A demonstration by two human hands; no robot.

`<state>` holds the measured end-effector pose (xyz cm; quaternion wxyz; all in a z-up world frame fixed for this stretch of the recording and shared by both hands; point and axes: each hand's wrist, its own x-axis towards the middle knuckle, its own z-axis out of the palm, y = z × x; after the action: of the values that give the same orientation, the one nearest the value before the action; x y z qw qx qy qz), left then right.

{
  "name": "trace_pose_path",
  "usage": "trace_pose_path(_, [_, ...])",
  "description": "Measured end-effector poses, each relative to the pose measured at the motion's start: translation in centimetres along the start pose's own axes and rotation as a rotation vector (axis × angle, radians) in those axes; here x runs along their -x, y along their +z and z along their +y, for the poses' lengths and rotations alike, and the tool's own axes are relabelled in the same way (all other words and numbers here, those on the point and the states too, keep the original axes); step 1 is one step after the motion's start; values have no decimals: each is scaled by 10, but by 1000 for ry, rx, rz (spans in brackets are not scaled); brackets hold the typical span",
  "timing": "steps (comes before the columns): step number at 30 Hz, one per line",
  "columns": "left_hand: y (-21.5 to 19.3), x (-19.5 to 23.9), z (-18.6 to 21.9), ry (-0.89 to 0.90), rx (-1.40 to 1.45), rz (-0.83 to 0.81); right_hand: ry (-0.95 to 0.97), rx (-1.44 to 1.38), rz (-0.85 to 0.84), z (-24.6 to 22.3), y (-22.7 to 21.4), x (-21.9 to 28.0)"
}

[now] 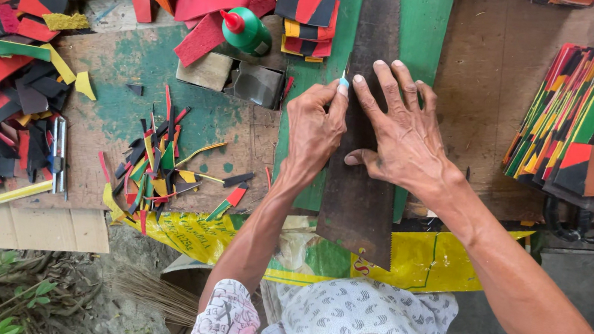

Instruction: The person uses a utility knife to cut small rectangular pieces of multicolored foam on a wooden board. They repeatedly trim the edges, flip the pieces, and stack the finished units on the right side of the table.

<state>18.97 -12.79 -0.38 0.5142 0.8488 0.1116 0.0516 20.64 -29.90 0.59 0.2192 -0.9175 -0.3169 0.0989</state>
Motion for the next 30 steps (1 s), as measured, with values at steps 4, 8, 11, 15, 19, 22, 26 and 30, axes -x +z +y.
trace_pose_path(4, [-1, 0, 3, -54, 3, -39, -2, 6, -4, 1, 0, 0])
trace_pose_path(8, [-3, -3, 1, 16, -36, -43, -4, 37, 6, -1, 1, -3])
trace_pose_path(11, [1, -2, -5, 18, -90, -76, 13, 83, -23, -1, 4, -3])
trace_pose_path(15, [5, -3, -9, 135, -159, -24, 30, 115, -57, -5, 2, -6])
trace_pose_path(19, [8, -1, -11, 134, -155, -27, 45, 126, -81, -6, 2, -9])
trace_pose_path(22, [7, 1, -11, 123, -166, -39, 38, 128, -77, -6, 2, -9])
trace_pose_path(26, [5, 8, -11, 146, -164, -15, 53, 135, -93, -8, 1, -10])
trace_pose_path(30, [0, 28, -10, 158, -180, -21, 55, 142, -108, -8, 1, -9])
